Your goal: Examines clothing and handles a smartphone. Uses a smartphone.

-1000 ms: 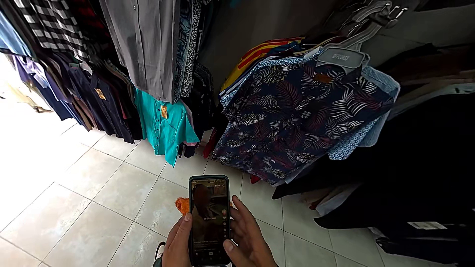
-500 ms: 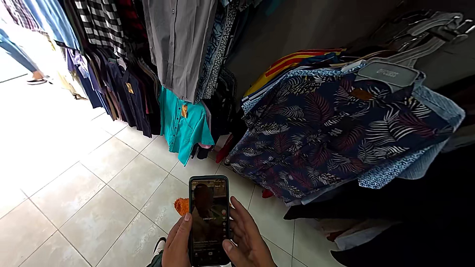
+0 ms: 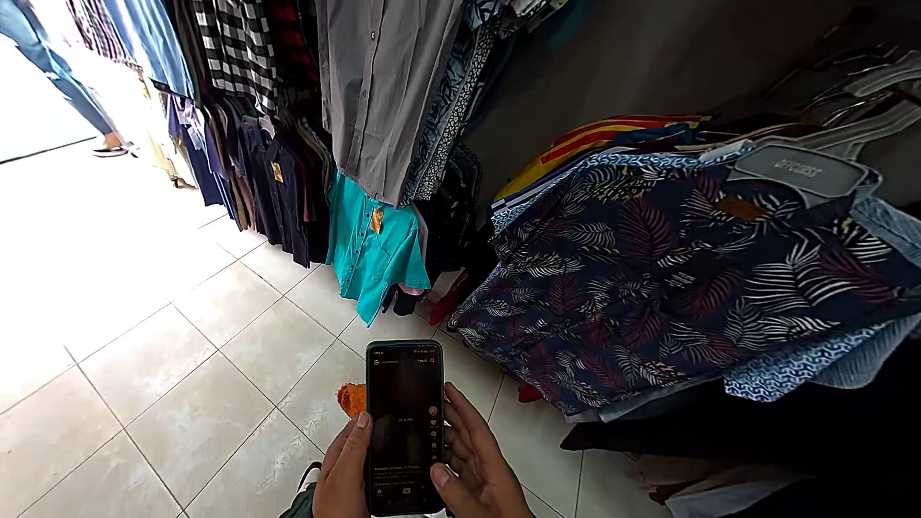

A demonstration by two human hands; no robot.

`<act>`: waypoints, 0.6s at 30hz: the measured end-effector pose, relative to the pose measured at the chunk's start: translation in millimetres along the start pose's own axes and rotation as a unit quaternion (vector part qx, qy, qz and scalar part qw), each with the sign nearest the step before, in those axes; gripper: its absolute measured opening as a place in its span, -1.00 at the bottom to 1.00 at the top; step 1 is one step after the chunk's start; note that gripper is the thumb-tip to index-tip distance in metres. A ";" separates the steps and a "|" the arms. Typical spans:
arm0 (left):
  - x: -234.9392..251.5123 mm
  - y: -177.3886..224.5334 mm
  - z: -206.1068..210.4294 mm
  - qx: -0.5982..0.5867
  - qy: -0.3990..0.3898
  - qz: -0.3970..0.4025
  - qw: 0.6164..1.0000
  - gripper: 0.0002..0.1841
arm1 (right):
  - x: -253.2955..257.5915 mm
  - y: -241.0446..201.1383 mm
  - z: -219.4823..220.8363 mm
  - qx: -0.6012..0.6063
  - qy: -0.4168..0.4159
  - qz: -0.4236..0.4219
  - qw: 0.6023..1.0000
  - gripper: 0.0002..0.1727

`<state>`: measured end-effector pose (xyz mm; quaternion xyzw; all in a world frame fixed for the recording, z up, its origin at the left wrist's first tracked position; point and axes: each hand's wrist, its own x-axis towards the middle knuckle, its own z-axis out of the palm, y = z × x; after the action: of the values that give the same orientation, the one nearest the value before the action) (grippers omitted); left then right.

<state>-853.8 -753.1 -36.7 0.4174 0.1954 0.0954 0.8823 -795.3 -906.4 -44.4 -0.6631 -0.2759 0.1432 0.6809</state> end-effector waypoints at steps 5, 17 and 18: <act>2.5 2.1 1.1 0.003 0.006 -0.011 1.000 -0.52 | 1.6 0.5 0.1 0.003 0.003 0.001 1.000 -0.05; 7.3 4.4 1.9 0.002 0.010 -0.021 1.000 -0.52 | 3.8 1.0 1.8 0.003 0.016 0.013 1.000 -0.05; 7.3 4.5 1.7 0.001 0.010 -0.021 1.000 -0.52 | 3.9 1.5 2.0 0.003 0.015 0.012 1.000 -0.05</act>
<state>-846.4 -749.0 -34.2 0.4132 0.2132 0.0805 0.8817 -793.1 -902.4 -45.1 -0.6665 -0.2575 0.1425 0.6849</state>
